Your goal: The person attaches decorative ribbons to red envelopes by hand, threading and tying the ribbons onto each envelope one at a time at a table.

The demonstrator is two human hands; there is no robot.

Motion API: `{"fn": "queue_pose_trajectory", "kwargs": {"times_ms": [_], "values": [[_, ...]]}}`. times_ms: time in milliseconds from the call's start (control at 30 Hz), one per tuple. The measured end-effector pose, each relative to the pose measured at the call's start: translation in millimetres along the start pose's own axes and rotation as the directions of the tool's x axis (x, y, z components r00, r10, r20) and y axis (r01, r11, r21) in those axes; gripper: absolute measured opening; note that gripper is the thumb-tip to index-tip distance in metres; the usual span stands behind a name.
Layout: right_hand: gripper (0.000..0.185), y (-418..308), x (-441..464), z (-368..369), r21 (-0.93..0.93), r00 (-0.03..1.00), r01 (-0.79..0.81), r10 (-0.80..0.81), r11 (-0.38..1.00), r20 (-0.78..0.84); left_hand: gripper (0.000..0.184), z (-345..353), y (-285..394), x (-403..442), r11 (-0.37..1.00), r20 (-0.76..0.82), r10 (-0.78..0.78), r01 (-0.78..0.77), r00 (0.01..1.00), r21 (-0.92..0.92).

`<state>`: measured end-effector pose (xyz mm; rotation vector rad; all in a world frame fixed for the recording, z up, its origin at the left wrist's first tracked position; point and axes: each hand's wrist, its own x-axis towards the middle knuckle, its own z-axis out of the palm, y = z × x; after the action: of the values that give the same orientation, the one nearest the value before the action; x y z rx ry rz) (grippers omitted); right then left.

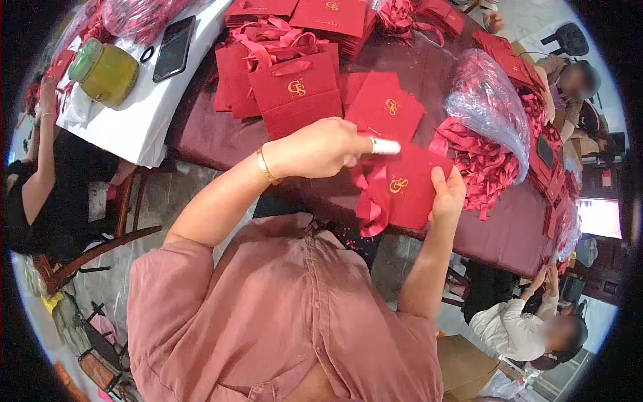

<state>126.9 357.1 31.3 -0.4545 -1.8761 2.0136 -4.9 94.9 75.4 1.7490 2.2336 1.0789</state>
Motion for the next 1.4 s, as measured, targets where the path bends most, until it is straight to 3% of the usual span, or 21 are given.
{"fn": "queue_pose_trajectory", "kwargs": {"times_ms": [33,100,133,200,233,267,333,567,633,767,833,900,933,967,1033,1100,1167,1267,1300,1367,1400], "values": [[0.023,-0.6,-1.3,-0.2,0.082,1.000,-0.011,0.013,0.997,-0.023,0.065,-2.0,3.3,1.4,0.989,-0.007,-0.095,0.094,0.995,-0.114],[0.025,-0.7,-1.2,-1.4,0.082,0.999,-0.021,0.023,0.996,-0.028,0.067,6.9,9.1,4.7,0.995,-0.398,-0.026,-0.015,0.917,-0.100],[0.026,0.5,-0.6,-2.0,0.128,0.998,-0.043,0.048,0.991,-0.035,0.064,0.7,19.5,2.7,0.993,-0.374,-0.117,0.096,0.920,-0.074],[0.026,3.5,-0.2,-2.9,0.173,0.997,-0.065,0.073,0.983,-0.040,0.046,10.9,20.1,-5.4,0.989,-0.322,-0.139,0.114,0.936,-0.095],[0.025,5.7,0.0,-2.7,0.192,0.997,-0.060,0.068,0.980,-0.037,0.064,16.1,21.1,-8.6,0.993,-0.241,-0.115,0.102,0.964,-0.066],[0.025,7.1,0.0,-1.9,0.211,0.997,-0.058,0.066,0.976,-0.033,0.019,22.7,26.2,-10.4,0.983,-0.228,-0.144,0.112,0.963,-0.148],[0.025,6.0,-2.5,6.1,0.205,0.999,-0.022,0.028,0.979,-0.025,0.024,25.4,36.5,-13.3,0.978,-0.150,-0.140,0.113,0.979,-0.176],[0.023,8.4,-8.9,21.7,0.072,0.989,0.104,-0.096,0.992,-0.110,0.043,38.3,29.0,-21.8,0.971,-0.123,-0.098,0.068,0.988,-0.227],[0.022,6.6,-9.4,26.3,0.038,0.985,0.131,-0.126,0.991,-0.115,0.058,40.5,30.3,-22.0,0.969,-0.151,-0.133,0.097,0.980,-0.229],[0.019,3.7,-12.2,27.0,0.009,0.987,0.142,-0.141,0.990,-0.076,0.065,33.6,39.7,-20.8,0.952,-0.094,-0.178,0.147,0.980,-0.268],[0.019,2.3,-14.3,30.1,-0.012,0.988,0.140,-0.141,0.990,-0.066,0.067,35.0,39.5,-20.9,0.951,-0.026,-0.223,0.212,0.974,-0.224],[0.019,5.2,-15.1,28.5,-0.035,0.988,0.140,-0.141,0.990,-0.057,0.084,33.2,33.2,-22.7,0.999,0.043,-0.043,0.042,0.998,0.034],[0.019,11.5,-14.9,23.9,-0.174,0.983,0.167,-0.177,0.970,-0.042,0.073,31.6,34.0,-24.0,0.988,0.025,0.025,-0.028,0.999,0.153],[0.019,13.7,-14.7,21.0,-0.311,0.977,0.195,-0.212,0.930,-0.021,0.073,28.3,36.0,-24.1,0.988,0.019,0.025,-0.028,1.000,0.153],[0.019,5.0,-15.0,23.1,-0.246,0.975,0.200,-0.217,0.948,-0.043,0.062,17.6,40.0,-22.8,0.921,0.009,0.116,-0.111,0.993,0.373],[0.018,-5.2,-13.3,17.0,-0.245,0.976,0.185,-0.207,0.952,-0.067,0.051,7.2,37.7,-28.1,0.880,0.068,0.037,-0.065,0.997,0.470],[0.018,-8.7,-12.5,13.0,-0.199,0.979,0.176,-0.192,0.964,-0.068,0.053,-3.4,37.5,-27.7,0.904,0.076,0.016,-0.047,0.997,0.424],[0.018,-6.7,-12.3,12.2,-0.094,0.984,0.157,-0.164,0.983,-0.067,0.047,7.7,19.9,-25.2,0.986,-0.188,-0.168,0.169,0.968,-0.009],[0.018,-5.7,-11.4,13.3,-0.029,0.985,0.155,-0.157,0.987,-0.065,0.025,4.6,25.3,-21.5,0.915,-0.312,-0.338,0.232,0.888,-0.331],[0.018,-4.2,-12.4,17.8,0.007,0.989,0.132,-0.132,0.991,-0.073,0.023,21.2,20.8,-22.9,0.792,-0.386,-0.508,0.241,0.770,-0.561],[0.017,-3.2,-13.6,20.1,0.041,0.991,0.108,-0.105,0.993,-0.083,0.021,29.5,17.4,-22.7,0.805,-0.374,-0.509,0.275,0.775,-0.527]]}}
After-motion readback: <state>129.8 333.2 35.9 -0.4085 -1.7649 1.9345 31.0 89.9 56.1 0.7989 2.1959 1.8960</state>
